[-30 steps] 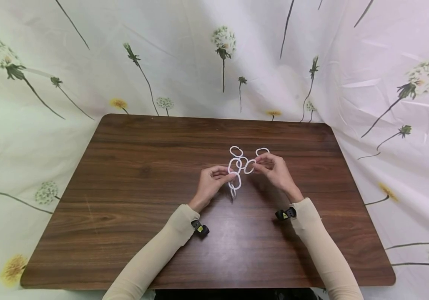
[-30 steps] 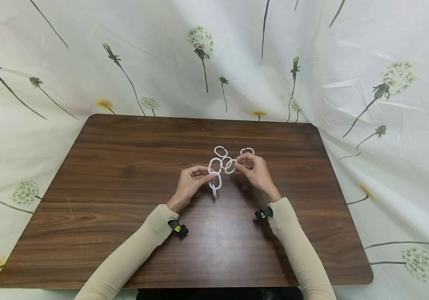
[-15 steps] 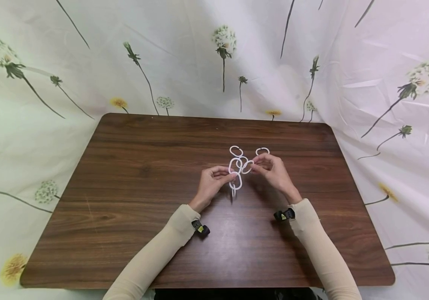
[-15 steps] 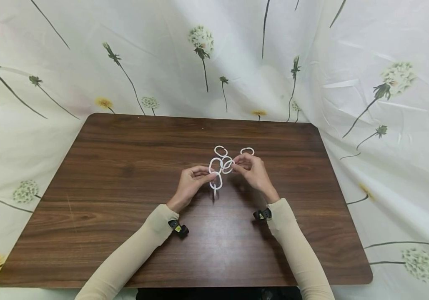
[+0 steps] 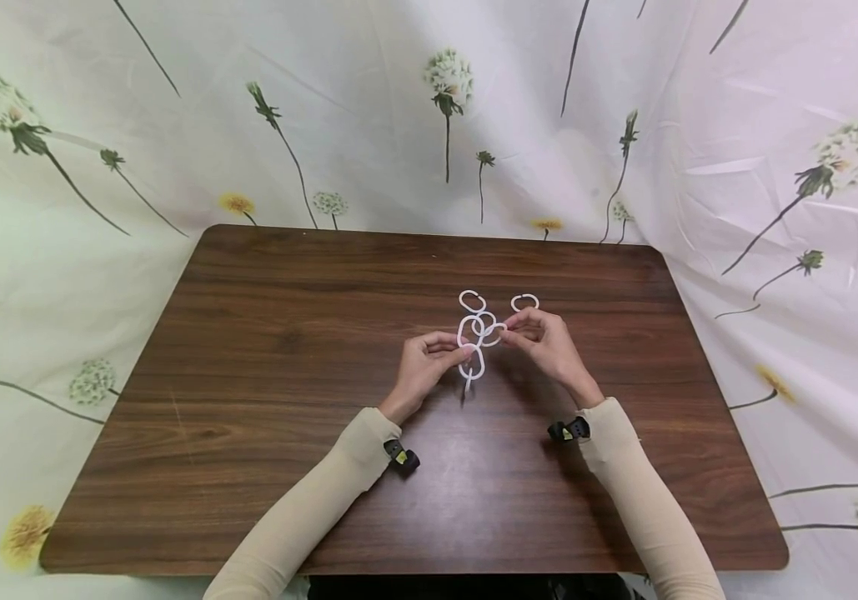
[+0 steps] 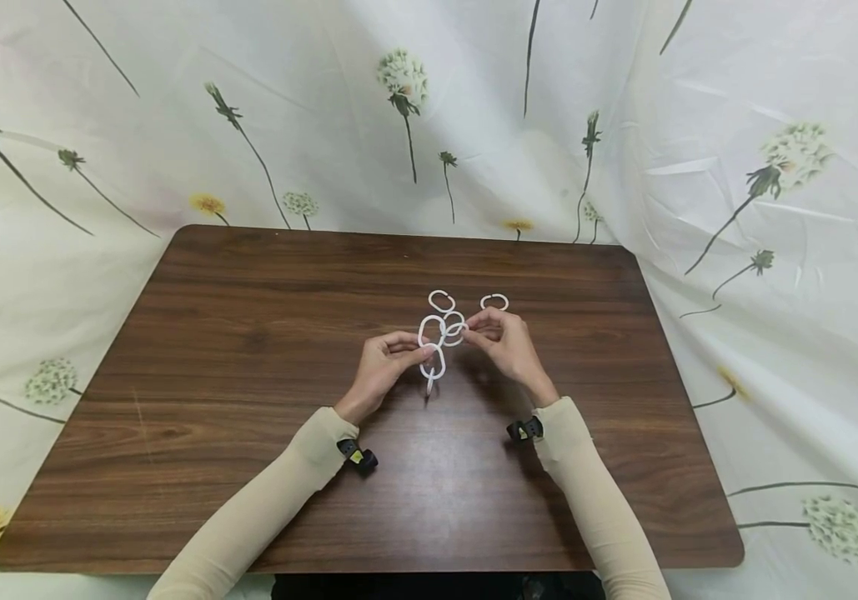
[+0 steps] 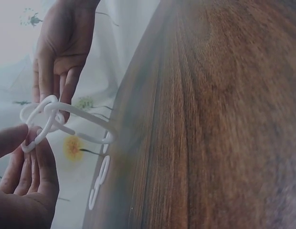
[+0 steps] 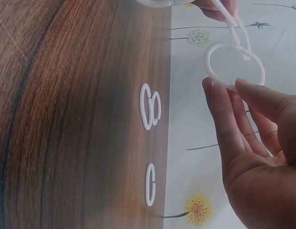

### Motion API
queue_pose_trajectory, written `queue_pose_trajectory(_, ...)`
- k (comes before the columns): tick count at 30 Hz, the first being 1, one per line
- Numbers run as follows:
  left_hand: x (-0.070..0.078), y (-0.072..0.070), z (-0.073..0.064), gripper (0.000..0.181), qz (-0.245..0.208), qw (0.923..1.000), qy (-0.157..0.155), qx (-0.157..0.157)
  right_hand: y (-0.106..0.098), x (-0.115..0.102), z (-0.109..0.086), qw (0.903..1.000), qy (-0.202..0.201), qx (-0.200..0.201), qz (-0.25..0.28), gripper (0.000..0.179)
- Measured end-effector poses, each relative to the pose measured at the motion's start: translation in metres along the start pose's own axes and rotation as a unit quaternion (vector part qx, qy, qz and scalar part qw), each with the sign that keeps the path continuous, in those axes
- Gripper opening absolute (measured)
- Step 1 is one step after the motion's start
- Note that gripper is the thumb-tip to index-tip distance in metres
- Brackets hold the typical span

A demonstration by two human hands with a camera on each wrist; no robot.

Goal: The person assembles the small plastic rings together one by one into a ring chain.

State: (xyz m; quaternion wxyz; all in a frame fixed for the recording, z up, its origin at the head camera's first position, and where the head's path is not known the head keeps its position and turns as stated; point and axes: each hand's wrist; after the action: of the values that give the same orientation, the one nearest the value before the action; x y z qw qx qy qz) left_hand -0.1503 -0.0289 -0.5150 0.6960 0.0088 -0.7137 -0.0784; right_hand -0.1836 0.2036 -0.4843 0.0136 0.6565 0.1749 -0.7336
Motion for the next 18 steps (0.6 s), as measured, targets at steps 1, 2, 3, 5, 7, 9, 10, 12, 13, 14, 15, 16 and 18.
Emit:
queue_pose_trajectory(1,0.0000,-0.0001,0.0002,0.025,0.001,1.0000,0.000,-0.001,0.0000,-0.0003,-0.0003,1.0000,0.001,0.000,-0.006,0.022)
queue_pose_trajectory(2,0.0001,-0.0002,0.0003,0.025,0.003,1.0000,0.000,-0.001,0.0000,-0.0006,-0.0005,0.9999,0.001,0.001,-0.011,0.021)
queue_pose_trajectory(3,0.0002,-0.0002,0.0005,0.025,0.003,1.0000,-0.001,-0.001,0.0000,-0.0006,-0.0006,0.9999,0.002,0.002,-0.015,0.021)
queue_pose_trajectory(5,0.0008,-0.0002,0.0002,0.026,0.004,1.0000,-0.003,0.000,0.0003,-0.0004,-0.0005,0.9997,0.002,0.004,-0.024,0.021)
queue_pose_trajectory(7,0.0014,0.0000,0.0002,0.027,0.004,1.0000,-0.005,0.000,0.0008,-0.0002,0.0001,0.9995,-0.001,0.004,-0.033,0.020)
queue_pose_trajectory(9,0.0020,0.0008,0.0005,0.030,0.005,1.0000,-0.006,0.000,0.0016,-0.0001,0.0009,0.9993,-0.006,0.004,-0.038,0.021)
queue_pose_trajectory(10,0.0022,0.0012,0.0007,0.030,0.005,1.0000,-0.006,-0.001,0.0023,-0.0007,0.0015,0.9992,-0.009,0.002,-0.039,0.021)
queue_pose_trajectory(12,0.0021,0.0019,0.0009,0.030,0.005,1.0000,-0.007,-0.002,0.0036,-0.0015,0.0025,0.9993,-0.014,-0.001,-0.035,0.021)
queue_pose_trajectory(13,0.0020,0.0023,0.0009,0.030,0.006,0.9999,-0.008,-0.003,0.0042,-0.0020,0.0027,0.9993,-0.015,-0.001,-0.033,0.020)
queue_pose_trajectory(14,0.0018,0.0026,0.0009,0.029,0.007,0.9999,-0.009,-0.005,0.0047,-0.0023,0.0031,0.9994,-0.014,0.001,-0.033,0.020)
queue_pose_trajectory(15,0.0018,0.0028,0.0005,0.028,0.007,0.9999,-0.009,-0.006,0.0052,-0.0028,0.0031,0.9995,-0.011,0.002,-0.029,0.020)
queue_pose_trajectory(16,0.0019,0.0028,0.0000,0.027,0.011,0.9999,-0.009,-0.008,0.0054,-0.0032,0.0031,0.9997,-0.008,0.003,-0.024,0.020)
queue_pose_trajectory(18,0.0018,0.0027,-0.0011,0.026,0.023,0.9996,-0.005,-0.014,0.0056,-0.0033,0.0028,0.9999,-0.001,0.005,-0.009,0.020)
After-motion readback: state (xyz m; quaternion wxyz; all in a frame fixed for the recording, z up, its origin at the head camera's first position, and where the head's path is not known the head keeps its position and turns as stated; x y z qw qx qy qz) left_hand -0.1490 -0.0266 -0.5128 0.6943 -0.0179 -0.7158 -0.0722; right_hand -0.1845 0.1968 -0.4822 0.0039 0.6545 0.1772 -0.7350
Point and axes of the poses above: each hand's wrist, its own z-axis towards the middle knuckle, its own y-axis out of the palm, x = y × z, and after that the axes turned 2 degrees about z, right-handed
